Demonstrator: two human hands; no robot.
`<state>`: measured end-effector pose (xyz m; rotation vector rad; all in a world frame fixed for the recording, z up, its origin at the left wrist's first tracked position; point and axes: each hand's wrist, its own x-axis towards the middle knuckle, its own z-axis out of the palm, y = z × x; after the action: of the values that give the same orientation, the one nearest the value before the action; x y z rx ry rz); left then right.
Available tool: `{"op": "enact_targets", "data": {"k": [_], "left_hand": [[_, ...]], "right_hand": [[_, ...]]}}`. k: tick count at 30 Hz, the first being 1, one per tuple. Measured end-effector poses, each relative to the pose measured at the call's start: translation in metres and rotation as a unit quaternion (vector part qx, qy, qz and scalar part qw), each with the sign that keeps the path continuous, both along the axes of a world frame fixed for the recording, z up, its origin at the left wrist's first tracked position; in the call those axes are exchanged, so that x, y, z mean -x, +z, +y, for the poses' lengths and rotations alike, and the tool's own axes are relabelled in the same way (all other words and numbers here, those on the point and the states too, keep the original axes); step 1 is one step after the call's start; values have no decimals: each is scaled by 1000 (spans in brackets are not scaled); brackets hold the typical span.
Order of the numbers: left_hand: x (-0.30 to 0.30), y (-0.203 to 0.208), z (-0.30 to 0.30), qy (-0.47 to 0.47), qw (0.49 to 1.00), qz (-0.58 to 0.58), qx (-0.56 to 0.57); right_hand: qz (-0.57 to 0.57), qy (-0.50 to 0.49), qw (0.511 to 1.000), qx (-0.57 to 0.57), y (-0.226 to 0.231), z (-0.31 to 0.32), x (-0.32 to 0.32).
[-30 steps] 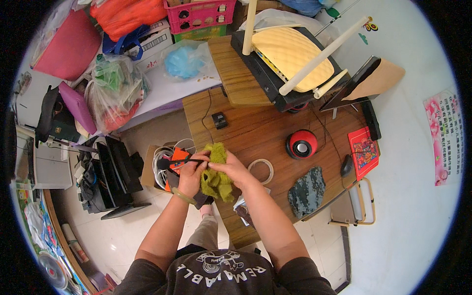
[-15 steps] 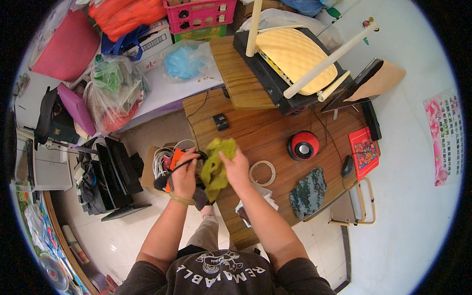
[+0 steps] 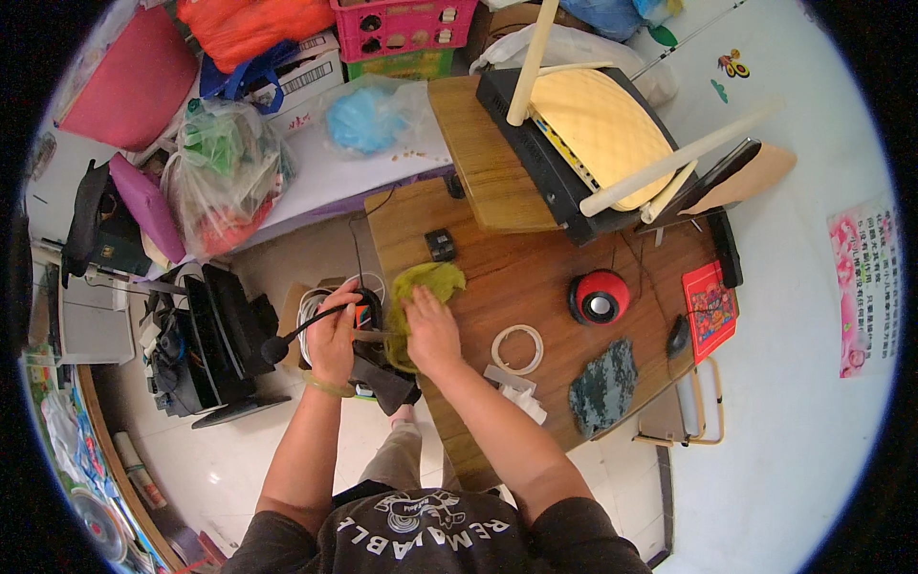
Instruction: The person wipes a small wooden stool with a green cloth, cleaning the seat and legs. The person then wipes the table surface and handles a wristwatch and a small white device, placing them back on the table.
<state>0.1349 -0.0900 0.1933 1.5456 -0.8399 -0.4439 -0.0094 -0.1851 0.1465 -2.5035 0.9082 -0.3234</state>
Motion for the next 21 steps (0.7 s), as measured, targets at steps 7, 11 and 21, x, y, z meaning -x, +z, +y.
{"op": "enact_targets", "data": {"k": [7, 11, 21], "left_hand": [[-17, 3, -4, 1, 1000, -13, 9], [-19, 10, -8, 0, 1000, -24, 9], [-22, 0, -17, -3, 1000, 0, 19]], "right_hand": [[-189, -64, 978, -54, 36, -47, 14], [-115, -95, 980, -133, 77, -95, 23], [42, 15, 999, -14, 61, -142, 4]]}}
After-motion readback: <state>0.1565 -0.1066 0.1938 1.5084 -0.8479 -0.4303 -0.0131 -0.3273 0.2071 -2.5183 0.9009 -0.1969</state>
